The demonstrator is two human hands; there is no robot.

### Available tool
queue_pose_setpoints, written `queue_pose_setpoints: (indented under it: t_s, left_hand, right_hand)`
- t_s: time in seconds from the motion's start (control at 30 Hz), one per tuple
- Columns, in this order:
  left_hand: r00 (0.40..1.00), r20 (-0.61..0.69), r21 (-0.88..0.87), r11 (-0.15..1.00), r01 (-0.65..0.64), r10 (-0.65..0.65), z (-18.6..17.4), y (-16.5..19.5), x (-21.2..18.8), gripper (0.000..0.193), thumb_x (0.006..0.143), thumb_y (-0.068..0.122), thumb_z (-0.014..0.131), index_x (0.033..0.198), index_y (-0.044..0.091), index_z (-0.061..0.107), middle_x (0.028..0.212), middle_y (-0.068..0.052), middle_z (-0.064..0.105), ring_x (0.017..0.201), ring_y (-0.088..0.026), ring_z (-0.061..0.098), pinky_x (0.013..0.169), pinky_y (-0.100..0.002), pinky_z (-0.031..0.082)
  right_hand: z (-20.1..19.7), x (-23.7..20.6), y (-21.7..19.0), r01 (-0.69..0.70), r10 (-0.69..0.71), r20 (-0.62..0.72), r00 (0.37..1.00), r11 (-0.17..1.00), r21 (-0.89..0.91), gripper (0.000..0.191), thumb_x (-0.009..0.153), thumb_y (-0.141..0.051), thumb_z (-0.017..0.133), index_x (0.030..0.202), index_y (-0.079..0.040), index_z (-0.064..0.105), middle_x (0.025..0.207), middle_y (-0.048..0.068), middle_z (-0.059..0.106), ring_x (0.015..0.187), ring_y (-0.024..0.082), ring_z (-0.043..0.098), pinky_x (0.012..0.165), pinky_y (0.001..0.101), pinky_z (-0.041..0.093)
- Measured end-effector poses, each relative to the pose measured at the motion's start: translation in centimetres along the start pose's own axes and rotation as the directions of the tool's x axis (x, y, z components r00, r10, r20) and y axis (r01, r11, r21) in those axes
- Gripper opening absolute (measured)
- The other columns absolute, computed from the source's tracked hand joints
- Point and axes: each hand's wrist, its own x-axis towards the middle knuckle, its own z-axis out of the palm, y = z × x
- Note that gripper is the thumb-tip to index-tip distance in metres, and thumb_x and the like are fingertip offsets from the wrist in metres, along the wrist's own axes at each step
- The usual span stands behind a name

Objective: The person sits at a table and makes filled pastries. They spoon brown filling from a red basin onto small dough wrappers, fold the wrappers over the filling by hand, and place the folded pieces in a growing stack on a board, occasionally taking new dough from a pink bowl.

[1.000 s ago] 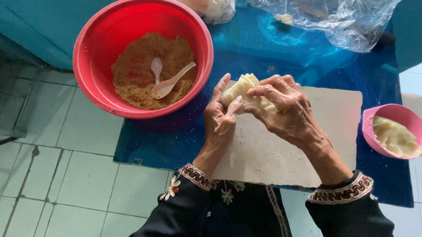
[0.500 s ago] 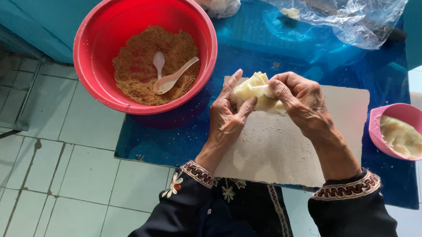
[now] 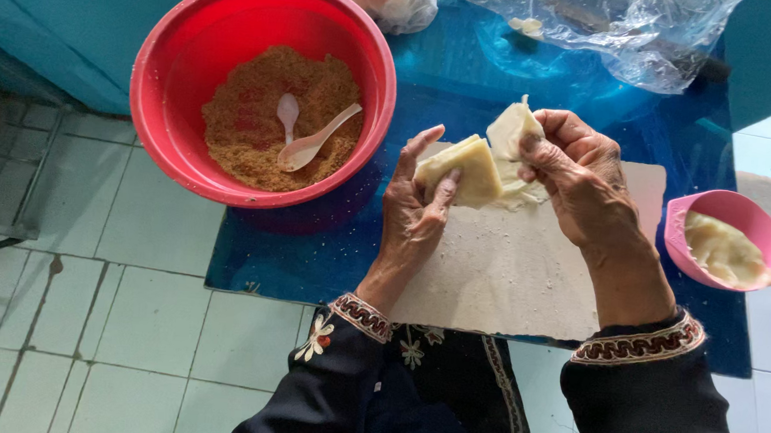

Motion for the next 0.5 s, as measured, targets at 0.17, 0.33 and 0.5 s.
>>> queue_pose_setpoints:
  t_s: [0.17, 0.33, 0.5]
  left_hand:
    - [0.997, 0.08, -0.181, 0.984, -0.005, 0.02, 0.2, -0.6, -0.1, 0.035, 0.102, 0.008, 0.063, 0.137, 0.008, 0.062, 0.127, -0.008, 0.069, 0.108, -0.011, 0.068, 0.092, -0.027, 0.061]
    - [0.993, 0.119, -0.182, 0.982, 0.042, -0.021, -0.4, -1.6, -0.1, 0.03, 0.106, 0.014, 0.065, 0.135, 0.007, 0.067, 0.113, -0.006, 0.071, 0.097, -0.008, 0.062, 0.083, -0.024, 0.053]
    - [0.996, 0.09, -0.182, 0.983, -0.008, 0.025, 0.1, -2.8, 0.2, 0.025, 0.099, 0.016, 0.073, 0.122, 0.006, 0.069, 0.104, -0.003, 0.072, 0.092, -0.006, 0.065, 0.076, -0.023, 0.055]
  right_hand:
    - [0.2, -0.6, -0.8, -0.149, 0.138, 0.081, 0.987, 0.975, 0.163, 0.027, 0.102, -0.016, 0.064, 0.122, 0.002, 0.063, 0.109, 0.007, 0.07, 0.094, 0.01, 0.066, 0.082, 0.0252, 0.055]
    - [1.5, -0.7, -0.9, -0.098, 0.103, 0.188, 0.977, 0.995, -0.033, 0.029, 0.102, -0.015, 0.068, 0.124, 0.003, 0.066, 0.109, 0.006, 0.068, 0.095, 0.009, 0.06, 0.085, 0.0252, 0.051]
    - [2.0, -0.6, -1.2, -0.041, 0.088, 0.162, 0.983, 0.961, -0.275, 0.026, 0.1, -0.018, 0.068, 0.117, 0.001, 0.069, 0.104, 0.005, 0.069, 0.091, 0.007, 0.06, 0.082, 0.0236, 0.051]
